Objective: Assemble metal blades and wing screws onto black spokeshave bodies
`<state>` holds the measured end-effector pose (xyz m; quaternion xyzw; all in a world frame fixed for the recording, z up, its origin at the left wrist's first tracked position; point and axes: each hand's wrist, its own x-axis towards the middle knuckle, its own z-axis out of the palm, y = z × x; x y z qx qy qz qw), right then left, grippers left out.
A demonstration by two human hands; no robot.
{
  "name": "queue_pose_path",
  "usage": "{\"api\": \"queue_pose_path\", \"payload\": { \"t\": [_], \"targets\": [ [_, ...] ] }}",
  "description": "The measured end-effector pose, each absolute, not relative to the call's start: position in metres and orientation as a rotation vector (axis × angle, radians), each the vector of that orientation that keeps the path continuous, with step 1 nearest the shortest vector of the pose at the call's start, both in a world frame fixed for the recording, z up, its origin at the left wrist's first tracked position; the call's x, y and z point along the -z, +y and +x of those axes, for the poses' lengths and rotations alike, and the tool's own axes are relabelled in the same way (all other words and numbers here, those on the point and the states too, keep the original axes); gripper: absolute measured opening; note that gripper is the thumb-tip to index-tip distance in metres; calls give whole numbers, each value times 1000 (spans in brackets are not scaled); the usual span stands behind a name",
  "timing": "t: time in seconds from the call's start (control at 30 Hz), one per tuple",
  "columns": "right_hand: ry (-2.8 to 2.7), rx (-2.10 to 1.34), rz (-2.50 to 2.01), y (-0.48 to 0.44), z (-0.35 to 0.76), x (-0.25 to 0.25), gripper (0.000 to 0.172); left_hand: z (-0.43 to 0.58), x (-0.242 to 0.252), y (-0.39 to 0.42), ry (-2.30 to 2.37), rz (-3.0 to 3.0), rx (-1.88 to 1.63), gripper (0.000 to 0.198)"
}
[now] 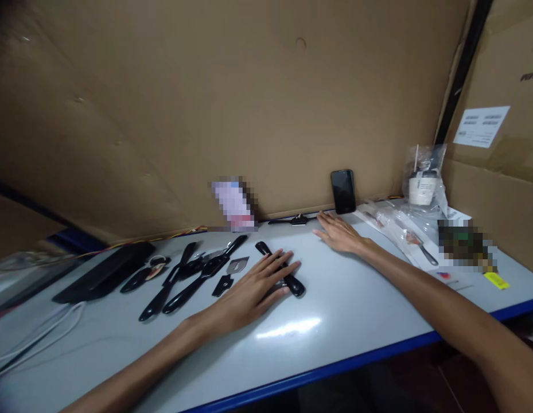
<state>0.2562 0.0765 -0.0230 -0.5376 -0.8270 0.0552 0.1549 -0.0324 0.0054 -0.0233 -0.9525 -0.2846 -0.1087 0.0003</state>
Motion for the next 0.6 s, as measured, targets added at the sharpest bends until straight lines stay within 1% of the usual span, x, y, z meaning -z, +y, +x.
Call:
{"api": "queue_pose_path", "payload": {
  "t": [0.07,0.2,0.3,0.37,0.5,0.6],
  "targets": [
    [-2408,-109,-1532,75,255,19,61,-34,24,7,-906,-3008,334,51],
    [-2408,60,-1597,62,256,2,37,-41,21,9,-899,-3014,354,49],
    [-2347,108,-1671,50,259,-9,26,-44,17,9,-878,-2999,407,44],
    [-2330,123,-1704,45,259,-10,27,-45,13,9,-848,-2992,465,40],
    [-2359,85,-1758,41,261,-7,24,-50,3,13,-770,-3045,489,46],
    [-2368,59,-1756,42,266,-6,24,-56,-6,15,-788,-3061,448,37]
  ]
}}
